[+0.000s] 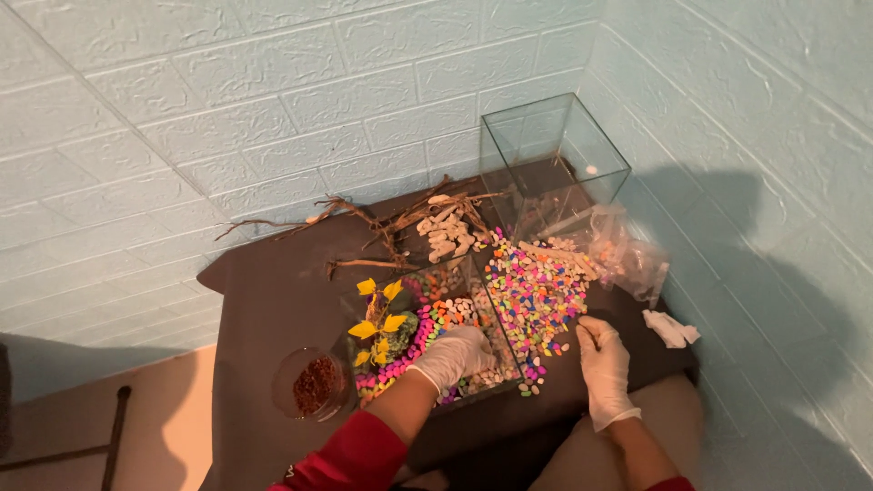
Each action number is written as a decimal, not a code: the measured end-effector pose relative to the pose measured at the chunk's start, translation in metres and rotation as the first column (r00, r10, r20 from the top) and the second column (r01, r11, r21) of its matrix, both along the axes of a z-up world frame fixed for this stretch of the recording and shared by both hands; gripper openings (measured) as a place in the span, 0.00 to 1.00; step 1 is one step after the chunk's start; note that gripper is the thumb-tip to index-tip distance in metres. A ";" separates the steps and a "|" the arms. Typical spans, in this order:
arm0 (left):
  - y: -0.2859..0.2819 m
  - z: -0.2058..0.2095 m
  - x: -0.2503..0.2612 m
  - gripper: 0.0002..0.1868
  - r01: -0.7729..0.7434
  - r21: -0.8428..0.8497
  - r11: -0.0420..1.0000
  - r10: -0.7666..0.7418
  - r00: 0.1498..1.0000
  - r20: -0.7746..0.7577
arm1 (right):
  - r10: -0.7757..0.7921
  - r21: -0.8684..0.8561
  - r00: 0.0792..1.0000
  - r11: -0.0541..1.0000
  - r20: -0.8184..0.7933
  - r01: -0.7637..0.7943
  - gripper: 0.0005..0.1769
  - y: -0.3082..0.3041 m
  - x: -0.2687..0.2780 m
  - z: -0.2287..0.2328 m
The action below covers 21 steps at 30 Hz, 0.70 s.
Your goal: The person picks up colorful stones and small pebbles by hand and places them into a glass container.
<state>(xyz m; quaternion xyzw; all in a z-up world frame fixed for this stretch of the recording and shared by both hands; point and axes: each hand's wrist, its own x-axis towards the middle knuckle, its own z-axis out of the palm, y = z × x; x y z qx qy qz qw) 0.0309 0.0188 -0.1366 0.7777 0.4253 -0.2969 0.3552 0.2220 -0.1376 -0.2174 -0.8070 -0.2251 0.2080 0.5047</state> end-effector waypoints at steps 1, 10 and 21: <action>-0.002 0.003 0.002 0.27 0.064 0.010 0.998 -0.064 0.997 -0.032 | 0.014 0.011 1.000 1.000 0.010 -0.014 0.14 -0.001 0.002 -0.007; -0.004 -0.008 0.002 0.19 0.069 0.032 0.997 -0.069 0.997 -0.022 | 0.028 0.043 1.000 0.999 0.003 -0.028 0.19 0.001 0.008 -0.019; 0.027 -0.052 -0.008 0.21 -0.076 0.095 0.993 0.063 0.989 0.134 | 0.080 -0.094 0.946 0.994 0.315 -0.053 0.19 0.009 0.035 -0.041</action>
